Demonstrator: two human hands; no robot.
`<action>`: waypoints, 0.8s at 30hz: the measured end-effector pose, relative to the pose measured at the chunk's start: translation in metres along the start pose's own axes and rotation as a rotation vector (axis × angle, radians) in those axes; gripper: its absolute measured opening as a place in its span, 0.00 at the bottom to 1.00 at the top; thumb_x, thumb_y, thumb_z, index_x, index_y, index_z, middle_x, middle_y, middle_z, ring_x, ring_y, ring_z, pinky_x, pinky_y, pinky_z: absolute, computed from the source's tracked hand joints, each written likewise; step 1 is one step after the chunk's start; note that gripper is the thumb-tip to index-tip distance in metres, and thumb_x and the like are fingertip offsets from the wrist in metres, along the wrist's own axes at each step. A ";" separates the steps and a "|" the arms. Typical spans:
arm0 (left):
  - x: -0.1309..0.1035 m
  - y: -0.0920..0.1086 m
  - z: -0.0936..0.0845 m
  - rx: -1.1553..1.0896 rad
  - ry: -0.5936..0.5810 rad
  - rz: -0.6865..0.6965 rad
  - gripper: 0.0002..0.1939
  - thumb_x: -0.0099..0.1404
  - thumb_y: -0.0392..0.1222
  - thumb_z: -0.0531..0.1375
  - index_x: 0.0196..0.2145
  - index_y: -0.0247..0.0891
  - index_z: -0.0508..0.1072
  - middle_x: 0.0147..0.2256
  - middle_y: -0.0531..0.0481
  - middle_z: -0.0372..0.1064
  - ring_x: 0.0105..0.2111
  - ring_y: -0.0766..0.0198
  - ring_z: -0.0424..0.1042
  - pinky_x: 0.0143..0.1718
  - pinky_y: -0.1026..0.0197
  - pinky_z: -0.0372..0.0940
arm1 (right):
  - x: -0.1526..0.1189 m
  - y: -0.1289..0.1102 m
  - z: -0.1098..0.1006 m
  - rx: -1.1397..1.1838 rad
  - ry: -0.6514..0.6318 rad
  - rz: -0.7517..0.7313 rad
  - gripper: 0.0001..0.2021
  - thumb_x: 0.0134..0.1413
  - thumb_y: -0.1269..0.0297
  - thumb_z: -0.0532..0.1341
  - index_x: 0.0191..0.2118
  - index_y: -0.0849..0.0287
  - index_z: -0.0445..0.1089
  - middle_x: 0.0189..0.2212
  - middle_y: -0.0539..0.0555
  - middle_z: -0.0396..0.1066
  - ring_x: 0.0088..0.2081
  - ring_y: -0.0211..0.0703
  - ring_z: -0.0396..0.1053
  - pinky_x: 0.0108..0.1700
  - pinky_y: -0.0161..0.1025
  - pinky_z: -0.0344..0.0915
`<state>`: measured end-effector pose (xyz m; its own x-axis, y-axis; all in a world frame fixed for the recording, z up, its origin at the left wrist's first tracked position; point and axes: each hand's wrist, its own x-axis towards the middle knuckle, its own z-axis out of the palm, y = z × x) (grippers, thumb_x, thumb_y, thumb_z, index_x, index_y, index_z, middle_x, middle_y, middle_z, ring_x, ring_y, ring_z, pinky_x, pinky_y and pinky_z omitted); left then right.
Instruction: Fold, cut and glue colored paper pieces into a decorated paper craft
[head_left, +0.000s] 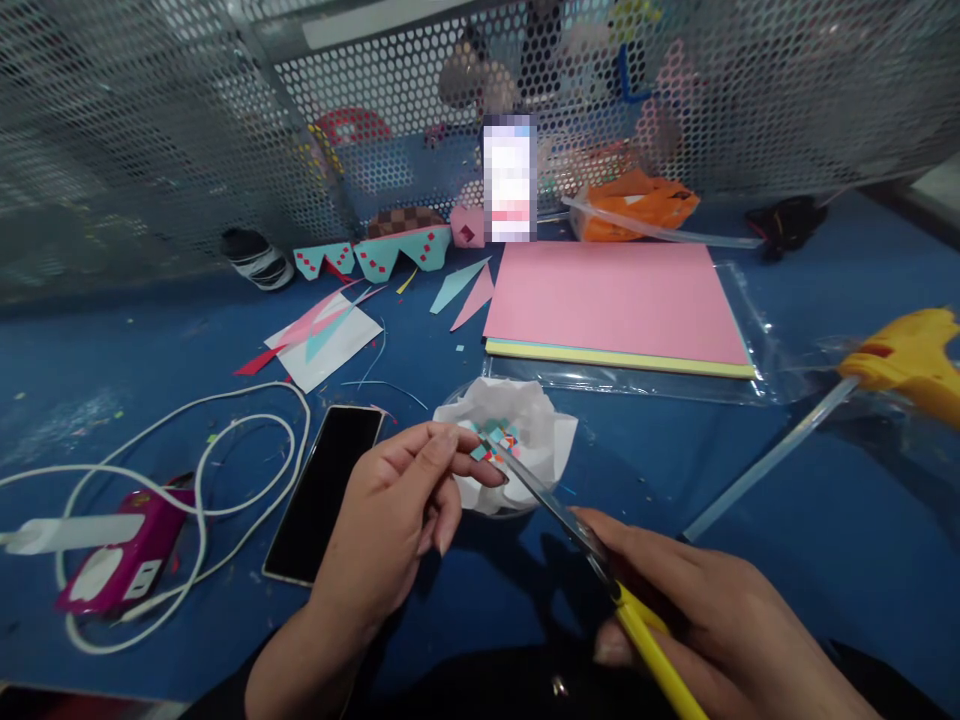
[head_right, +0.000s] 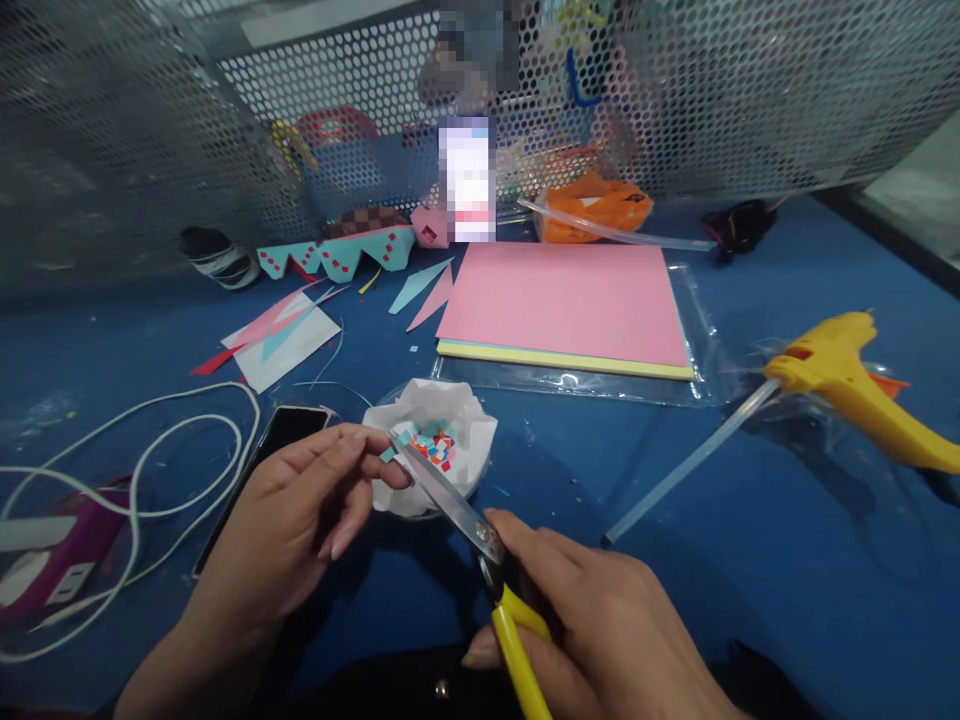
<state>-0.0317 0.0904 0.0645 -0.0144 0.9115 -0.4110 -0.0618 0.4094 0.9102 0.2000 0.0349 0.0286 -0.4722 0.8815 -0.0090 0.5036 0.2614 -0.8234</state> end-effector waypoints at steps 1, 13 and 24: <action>0.000 0.000 0.000 -0.009 0.002 0.002 0.15 0.65 0.51 0.61 0.34 0.34 0.75 0.27 0.46 0.78 0.11 0.78 0.56 0.13 0.72 0.43 | 0.000 0.000 0.000 0.008 -0.005 0.013 0.24 0.59 0.64 0.61 0.62 0.50 0.65 0.43 0.53 0.80 0.39 0.43 0.80 0.40 0.33 0.76; 0.000 -0.002 -0.005 0.107 -0.030 0.009 0.08 0.63 0.44 0.65 0.33 0.36 0.75 0.27 0.51 0.77 0.12 0.81 0.56 0.15 0.73 0.48 | -0.003 0.000 -0.001 -0.005 -0.031 0.023 0.24 0.60 0.64 0.62 0.62 0.50 0.63 0.43 0.51 0.79 0.40 0.40 0.78 0.43 0.33 0.75; 0.001 -0.001 -0.004 0.080 0.003 0.015 0.08 0.62 0.43 0.66 0.34 0.35 0.75 0.28 0.51 0.77 0.12 0.81 0.57 0.15 0.73 0.47 | 0.001 -0.001 -0.001 0.011 0.036 0.017 0.23 0.56 0.64 0.64 0.59 0.48 0.66 0.37 0.47 0.79 0.34 0.39 0.78 0.37 0.30 0.75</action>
<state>-0.0357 0.0908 0.0635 -0.0182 0.9175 -0.3973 0.0188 0.3976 0.9174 0.1994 0.0357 0.0303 -0.4371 0.8994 -0.0023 0.5035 0.2425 -0.8293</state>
